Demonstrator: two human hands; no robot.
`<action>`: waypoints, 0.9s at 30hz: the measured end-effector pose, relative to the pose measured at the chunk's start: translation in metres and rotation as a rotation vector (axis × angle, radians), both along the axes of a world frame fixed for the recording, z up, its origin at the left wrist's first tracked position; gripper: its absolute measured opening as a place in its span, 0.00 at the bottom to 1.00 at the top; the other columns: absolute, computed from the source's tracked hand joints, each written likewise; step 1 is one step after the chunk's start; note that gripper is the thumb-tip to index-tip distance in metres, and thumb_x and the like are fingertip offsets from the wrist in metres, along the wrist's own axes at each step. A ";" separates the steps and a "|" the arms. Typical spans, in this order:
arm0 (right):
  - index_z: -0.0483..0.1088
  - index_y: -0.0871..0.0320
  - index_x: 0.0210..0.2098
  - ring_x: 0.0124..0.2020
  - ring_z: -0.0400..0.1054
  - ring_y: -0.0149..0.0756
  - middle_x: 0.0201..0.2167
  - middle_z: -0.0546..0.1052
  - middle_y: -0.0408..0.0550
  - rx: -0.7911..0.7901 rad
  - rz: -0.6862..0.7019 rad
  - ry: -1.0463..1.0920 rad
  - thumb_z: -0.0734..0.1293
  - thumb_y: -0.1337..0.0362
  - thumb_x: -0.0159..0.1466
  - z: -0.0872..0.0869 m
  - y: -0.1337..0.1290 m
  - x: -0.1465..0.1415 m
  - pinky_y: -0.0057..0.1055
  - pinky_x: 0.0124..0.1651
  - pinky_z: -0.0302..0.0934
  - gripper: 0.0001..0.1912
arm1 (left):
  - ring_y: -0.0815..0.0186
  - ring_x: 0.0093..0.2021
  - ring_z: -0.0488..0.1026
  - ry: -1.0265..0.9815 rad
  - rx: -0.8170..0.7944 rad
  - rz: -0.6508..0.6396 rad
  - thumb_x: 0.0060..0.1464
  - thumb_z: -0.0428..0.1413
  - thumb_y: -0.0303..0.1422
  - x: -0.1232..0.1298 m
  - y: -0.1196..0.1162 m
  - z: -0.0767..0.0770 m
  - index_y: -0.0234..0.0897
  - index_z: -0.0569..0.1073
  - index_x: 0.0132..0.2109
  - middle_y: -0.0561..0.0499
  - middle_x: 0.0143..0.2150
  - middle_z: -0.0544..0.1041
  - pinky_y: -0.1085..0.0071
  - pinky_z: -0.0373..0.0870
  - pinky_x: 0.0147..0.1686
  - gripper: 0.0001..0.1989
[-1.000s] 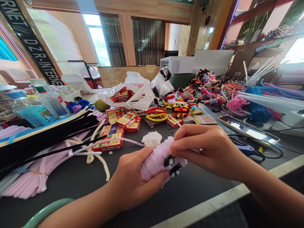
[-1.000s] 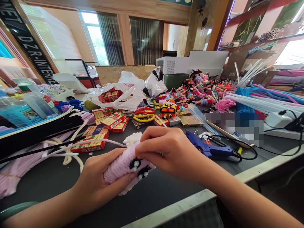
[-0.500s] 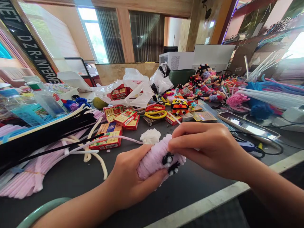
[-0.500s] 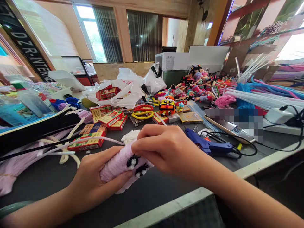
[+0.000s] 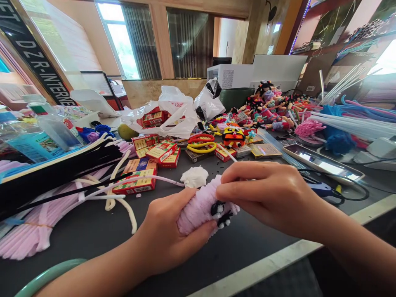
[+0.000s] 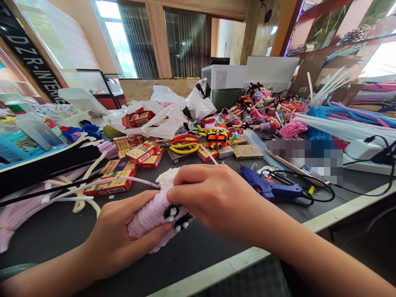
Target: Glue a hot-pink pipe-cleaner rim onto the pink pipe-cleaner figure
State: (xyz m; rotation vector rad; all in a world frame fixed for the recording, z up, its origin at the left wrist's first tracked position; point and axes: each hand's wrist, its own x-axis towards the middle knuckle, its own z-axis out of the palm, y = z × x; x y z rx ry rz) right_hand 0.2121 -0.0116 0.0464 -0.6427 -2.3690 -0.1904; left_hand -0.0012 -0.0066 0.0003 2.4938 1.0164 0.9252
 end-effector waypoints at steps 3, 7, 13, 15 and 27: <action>0.77 0.59 0.31 0.26 0.68 0.28 0.29 0.78 0.47 0.002 -0.015 -0.013 0.57 0.76 0.67 0.000 0.000 0.000 0.23 0.28 0.59 0.18 | 0.68 0.26 0.73 -0.010 0.004 -0.003 0.54 0.59 0.36 0.000 0.000 -0.001 0.41 0.73 0.41 0.56 0.31 0.78 0.75 0.67 0.28 0.07; 0.76 0.59 0.30 0.26 0.68 0.29 0.30 0.78 0.47 -0.011 -0.031 -0.058 0.56 0.77 0.66 0.001 0.000 0.000 0.24 0.28 0.59 0.20 | 0.69 0.25 0.73 -0.070 0.092 -0.054 0.53 0.60 0.34 0.000 0.002 -0.008 0.41 0.72 0.43 0.58 0.30 0.77 0.76 0.66 0.26 0.09; 0.76 0.61 0.30 0.25 0.68 0.30 0.29 0.78 0.48 -0.025 -0.004 -0.098 0.54 0.79 0.64 0.003 0.001 0.000 0.26 0.26 0.57 0.21 | 0.70 0.24 0.71 -0.068 0.106 -0.059 0.53 0.60 0.33 -0.001 0.002 -0.010 0.41 0.71 0.41 0.58 0.29 0.76 0.77 0.63 0.24 0.09; 0.76 0.60 0.29 0.25 0.68 0.30 0.29 0.78 0.48 -0.014 -0.006 -0.094 0.54 0.79 0.65 0.003 0.000 0.000 0.26 0.27 0.58 0.21 | 0.70 0.23 0.71 -0.057 0.088 -0.052 0.53 0.60 0.34 0.000 0.001 -0.008 0.41 0.71 0.40 0.58 0.28 0.76 0.76 0.63 0.24 0.07; 0.78 0.59 0.37 0.26 0.66 0.26 0.30 0.74 0.46 -0.127 0.019 -0.034 0.56 0.78 0.66 0.006 0.002 0.004 0.21 0.27 0.58 0.20 | 0.70 0.24 0.71 -0.081 0.021 -0.044 0.53 0.59 0.33 0.000 0.002 -0.007 0.41 0.72 0.40 0.57 0.29 0.76 0.77 0.64 0.24 0.07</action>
